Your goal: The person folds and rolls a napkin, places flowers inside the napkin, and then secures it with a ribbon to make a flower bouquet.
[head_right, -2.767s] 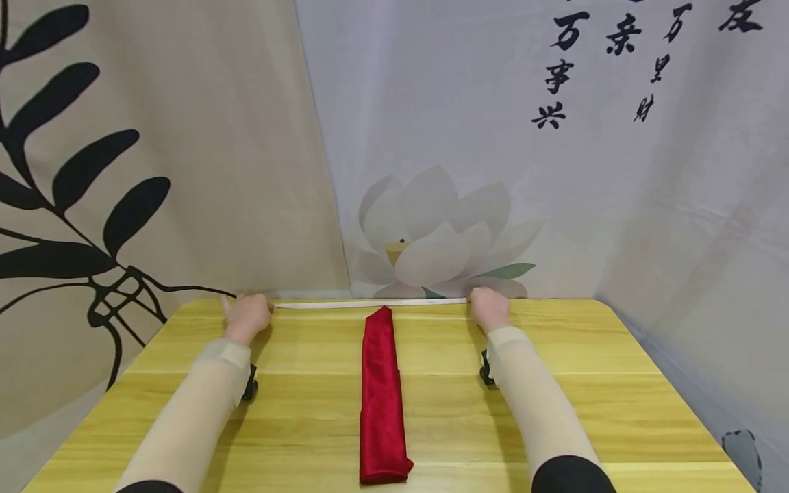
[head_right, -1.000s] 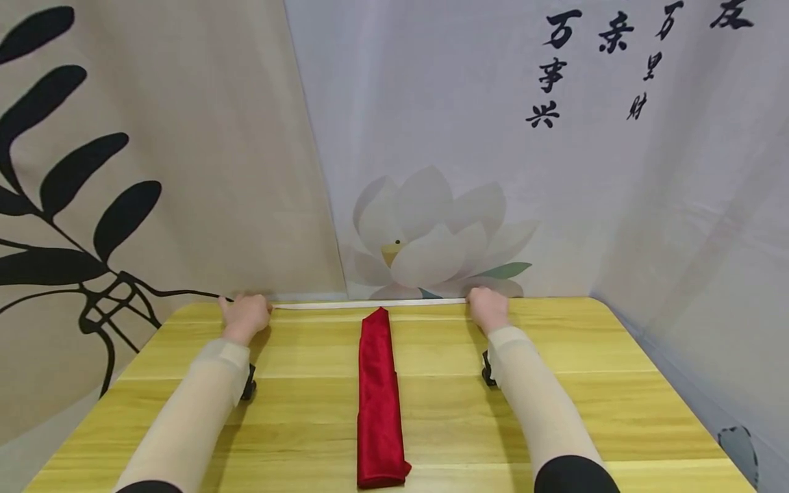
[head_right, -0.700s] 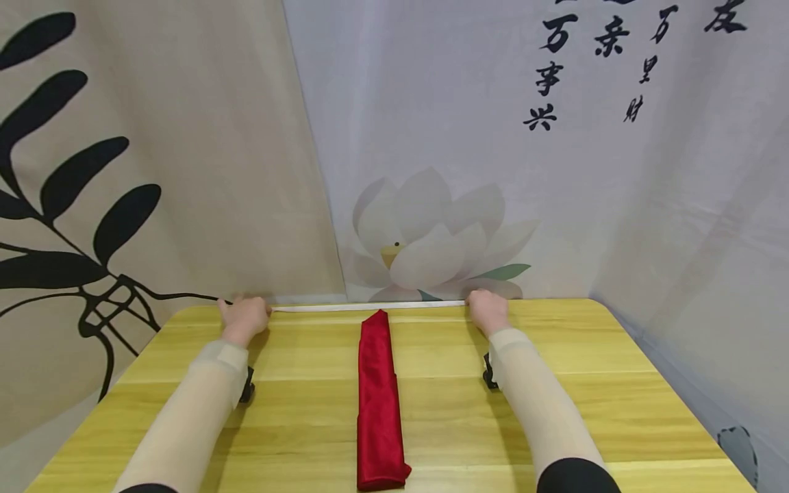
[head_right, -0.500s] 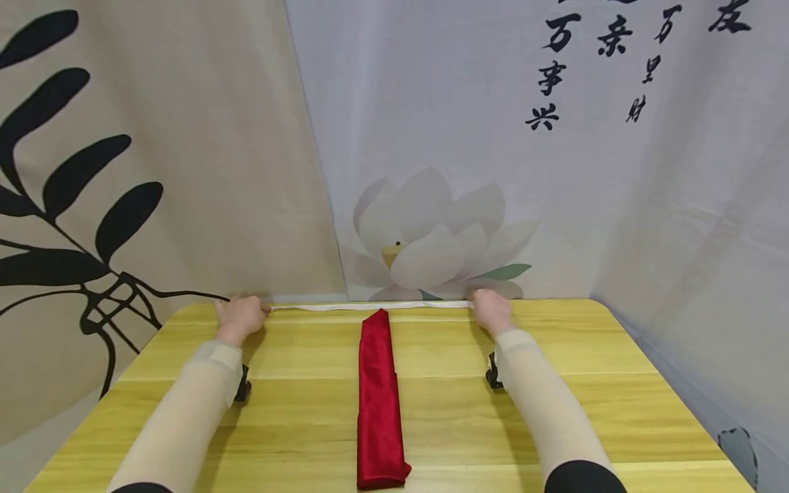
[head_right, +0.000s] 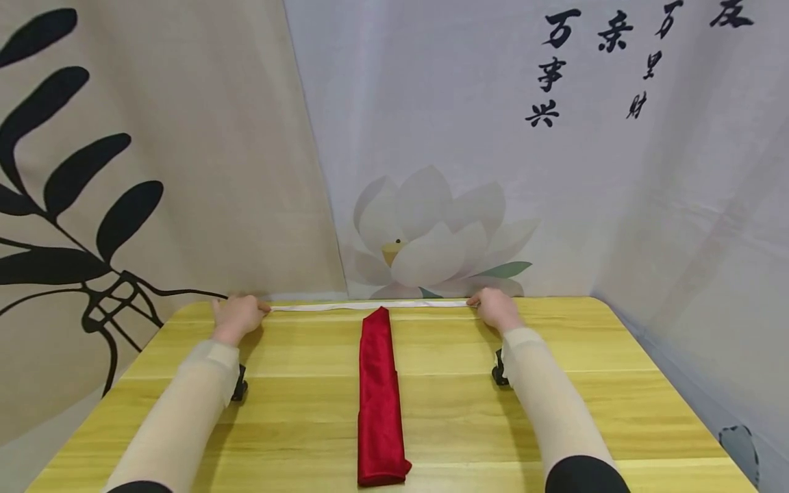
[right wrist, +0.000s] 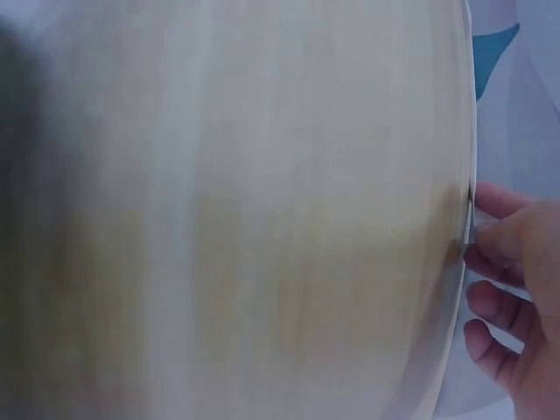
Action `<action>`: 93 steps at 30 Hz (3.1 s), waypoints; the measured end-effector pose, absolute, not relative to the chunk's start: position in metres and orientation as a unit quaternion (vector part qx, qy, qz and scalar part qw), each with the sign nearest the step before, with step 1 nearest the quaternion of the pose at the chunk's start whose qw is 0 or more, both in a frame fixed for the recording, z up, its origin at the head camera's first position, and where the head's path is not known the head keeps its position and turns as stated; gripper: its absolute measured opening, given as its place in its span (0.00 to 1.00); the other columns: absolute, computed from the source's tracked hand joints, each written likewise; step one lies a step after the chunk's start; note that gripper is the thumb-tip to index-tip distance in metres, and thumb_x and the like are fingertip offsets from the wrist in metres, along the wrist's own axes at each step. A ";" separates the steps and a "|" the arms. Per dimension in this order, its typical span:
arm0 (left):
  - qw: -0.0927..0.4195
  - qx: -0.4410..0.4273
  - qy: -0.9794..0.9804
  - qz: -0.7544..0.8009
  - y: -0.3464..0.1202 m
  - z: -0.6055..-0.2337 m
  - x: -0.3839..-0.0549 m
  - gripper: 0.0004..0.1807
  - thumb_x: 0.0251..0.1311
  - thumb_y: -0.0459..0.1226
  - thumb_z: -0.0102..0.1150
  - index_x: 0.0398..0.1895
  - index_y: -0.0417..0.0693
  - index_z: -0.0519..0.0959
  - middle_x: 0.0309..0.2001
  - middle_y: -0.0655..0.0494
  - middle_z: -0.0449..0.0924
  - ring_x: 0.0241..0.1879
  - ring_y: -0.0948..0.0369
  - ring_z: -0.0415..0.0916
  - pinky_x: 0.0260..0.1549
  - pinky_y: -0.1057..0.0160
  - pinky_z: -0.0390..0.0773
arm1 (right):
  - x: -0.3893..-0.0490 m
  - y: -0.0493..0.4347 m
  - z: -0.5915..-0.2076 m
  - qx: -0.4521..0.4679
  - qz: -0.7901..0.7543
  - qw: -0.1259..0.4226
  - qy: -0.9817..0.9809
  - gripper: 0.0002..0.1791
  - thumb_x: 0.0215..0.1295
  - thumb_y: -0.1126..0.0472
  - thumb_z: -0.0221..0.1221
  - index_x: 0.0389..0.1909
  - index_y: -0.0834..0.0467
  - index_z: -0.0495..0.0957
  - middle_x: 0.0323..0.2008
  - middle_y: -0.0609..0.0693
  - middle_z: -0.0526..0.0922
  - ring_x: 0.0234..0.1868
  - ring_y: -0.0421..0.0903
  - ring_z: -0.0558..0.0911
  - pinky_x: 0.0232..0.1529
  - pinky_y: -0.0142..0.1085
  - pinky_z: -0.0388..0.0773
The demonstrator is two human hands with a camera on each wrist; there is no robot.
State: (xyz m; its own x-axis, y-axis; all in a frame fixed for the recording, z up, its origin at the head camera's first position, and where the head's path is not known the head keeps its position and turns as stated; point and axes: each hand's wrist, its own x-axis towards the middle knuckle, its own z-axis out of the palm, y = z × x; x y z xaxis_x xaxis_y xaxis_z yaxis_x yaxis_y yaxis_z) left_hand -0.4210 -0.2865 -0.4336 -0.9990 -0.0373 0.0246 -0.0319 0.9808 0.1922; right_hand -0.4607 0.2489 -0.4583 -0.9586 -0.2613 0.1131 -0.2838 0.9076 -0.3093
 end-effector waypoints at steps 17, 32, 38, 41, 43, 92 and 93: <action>0.012 0.000 -0.997 -0.080 -0.292 -0.433 -0.414 0.15 0.69 0.40 0.52 0.55 0.51 0.81 0.62 0.42 0.72 0.69 0.33 0.46 0.59 0.28 0.29 | -0.455 0.252 -0.447 0.155 0.157 -0.006 -0.975 0.19 0.65 0.73 0.48 0.47 0.59 0.85 0.47 0.57 0.84 0.57 0.63 0.75 0.58 0.56 0.67; -0.016 0.023 -0.974 -0.225 -0.314 -0.440 -0.400 0.16 0.68 0.38 0.46 0.50 0.51 0.84 0.60 0.43 0.74 0.62 0.36 0.63 0.56 0.25 0.37 | -0.442 0.265 -0.455 0.133 0.325 -0.031 -0.936 0.14 0.62 0.72 0.51 0.43 0.70 0.83 0.37 0.60 0.84 0.30 0.49 0.77 0.33 0.38 0.73; -0.020 0.032 -0.963 -0.266 -0.321 -0.441 -0.395 0.15 0.68 0.39 0.47 0.46 0.45 0.82 0.56 0.42 0.76 0.57 0.37 0.68 0.54 0.24 0.40 | -0.442 0.265 -0.461 0.061 0.356 -0.003 -0.933 0.11 0.66 0.64 0.56 0.35 0.69 0.84 0.27 0.54 0.82 0.22 0.42 0.72 0.26 0.34 0.70; -0.019 0.038 -0.962 -0.270 -0.323 -0.440 -0.393 0.17 0.68 0.42 0.49 0.50 0.43 0.81 0.57 0.40 0.75 0.57 0.37 0.67 0.54 0.24 0.40 | -0.442 0.264 -0.461 0.038 0.366 0.009 -0.930 0.13 0.64 0.61 0.59 0.24 0.65 0.81 0.18 0.51 0.77 0.18 0.43 0.68 0.24 0.36 0.67; -0.015 0.044 -0.962 -0.271 -0.325 -0.440 -0.392 0.17 0.67 0.43 0.50 0.49 0.42 0.81 0.56 0.40 0.76 0.56 0.37 0.69 0.54 0.23 0.40 | -0.442 0.263 -0.460 0.032 0.364 0.020 -0.931 0.15 0.61 0.60 0.61 0.17 0.62 0.77 0.13 0.47 0.71 0.16 0.43 0.65 0.23 0.36 0.65; 0.016 0.058 -0.970 -0.236 -0.323 -0.448 -0.356 0.14 0.48 0.29 0.38 0.11 0.54 0.58 0.12 0.59 0.54 0.19 0.57 0.51 0.56 0.24 0.34 | -0.391 0.255 -0.458 0.022 0.303 0.039 -0.952 0.07 0.62 0.64 0.60 0.30 0.63 0.83 0.32 0.56 0.84 0.30 0.49 0.76 0.39 0.47 0.73; 0.014 0.057 -0.970 -0.237 -0.323 -0.448 -0.355 0.14 0.48 0.29 0.38 0.10 0.54 0.58 0.12 0.59 0.54 0.19 0.57 0.51 0.56 0.24 0.33 | -0.390 0.255 -0.459 0.022 0.303 0.039 -0.952 0.07 0.62 0.64 0.60 0.30 0.63 0.83 0.32 0.56 0.84 0.30 0.49 0.76 0.39 0.47 0.73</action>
State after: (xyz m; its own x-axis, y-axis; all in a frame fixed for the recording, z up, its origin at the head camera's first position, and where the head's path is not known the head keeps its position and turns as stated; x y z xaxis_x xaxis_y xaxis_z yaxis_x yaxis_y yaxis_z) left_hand -0.3554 -0.3230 -0.4483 -0.9931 -0.1175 0.0003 -0.1041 0.8811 0.4613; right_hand -0.3895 0.2555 -0.4586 -0.9961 -0.0187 0.0867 -0.0653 0.8159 -0.5745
